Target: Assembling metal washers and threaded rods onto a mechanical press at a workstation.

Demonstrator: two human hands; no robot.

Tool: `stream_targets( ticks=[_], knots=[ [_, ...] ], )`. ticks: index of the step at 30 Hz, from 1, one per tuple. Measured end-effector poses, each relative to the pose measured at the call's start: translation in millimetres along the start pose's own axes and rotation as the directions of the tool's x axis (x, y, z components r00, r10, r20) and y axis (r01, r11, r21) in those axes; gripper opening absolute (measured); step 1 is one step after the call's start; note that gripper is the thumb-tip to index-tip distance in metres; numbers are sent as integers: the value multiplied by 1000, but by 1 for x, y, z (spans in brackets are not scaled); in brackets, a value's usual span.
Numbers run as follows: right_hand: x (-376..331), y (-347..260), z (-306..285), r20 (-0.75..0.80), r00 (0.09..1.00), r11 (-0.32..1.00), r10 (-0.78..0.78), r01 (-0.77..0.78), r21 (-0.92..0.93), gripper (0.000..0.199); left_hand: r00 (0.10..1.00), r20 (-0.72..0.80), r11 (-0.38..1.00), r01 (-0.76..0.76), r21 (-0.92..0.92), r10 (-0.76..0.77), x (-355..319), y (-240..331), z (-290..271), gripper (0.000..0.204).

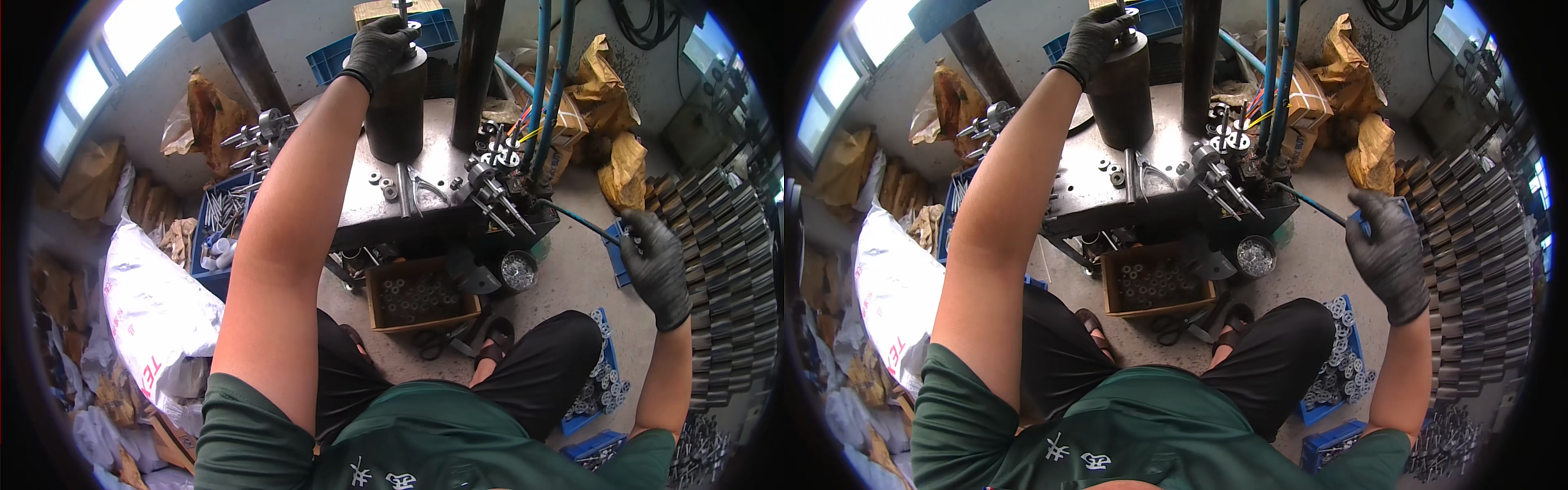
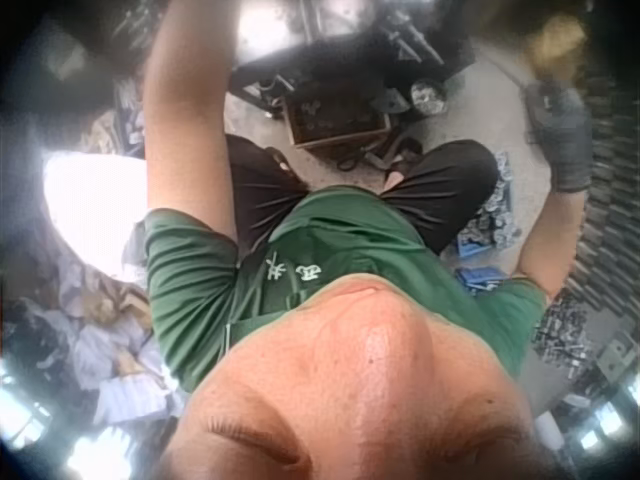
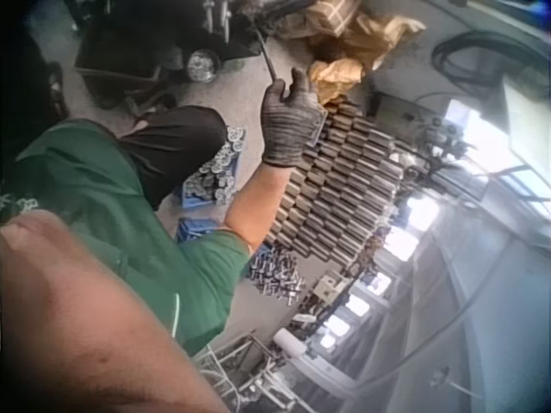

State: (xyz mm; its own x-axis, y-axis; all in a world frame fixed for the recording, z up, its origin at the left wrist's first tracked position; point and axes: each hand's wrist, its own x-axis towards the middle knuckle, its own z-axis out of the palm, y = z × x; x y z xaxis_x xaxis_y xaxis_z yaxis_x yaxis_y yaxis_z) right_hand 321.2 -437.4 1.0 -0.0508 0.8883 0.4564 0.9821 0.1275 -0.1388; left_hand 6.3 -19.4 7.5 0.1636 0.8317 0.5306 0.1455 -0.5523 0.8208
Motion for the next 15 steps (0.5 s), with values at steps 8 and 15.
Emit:
stream_targets(
  ticks=[8,15],
  knots=[
    [129,46,9,-349,937,989,31,21,146,35,994,69,966,94,-241,-80,-2,-4,-5,34],
    [54,9,-8,93,972,971,217,-225,79,38,995,52,964,98,-247,-88,-4,-1,-3,36]
  ],
)
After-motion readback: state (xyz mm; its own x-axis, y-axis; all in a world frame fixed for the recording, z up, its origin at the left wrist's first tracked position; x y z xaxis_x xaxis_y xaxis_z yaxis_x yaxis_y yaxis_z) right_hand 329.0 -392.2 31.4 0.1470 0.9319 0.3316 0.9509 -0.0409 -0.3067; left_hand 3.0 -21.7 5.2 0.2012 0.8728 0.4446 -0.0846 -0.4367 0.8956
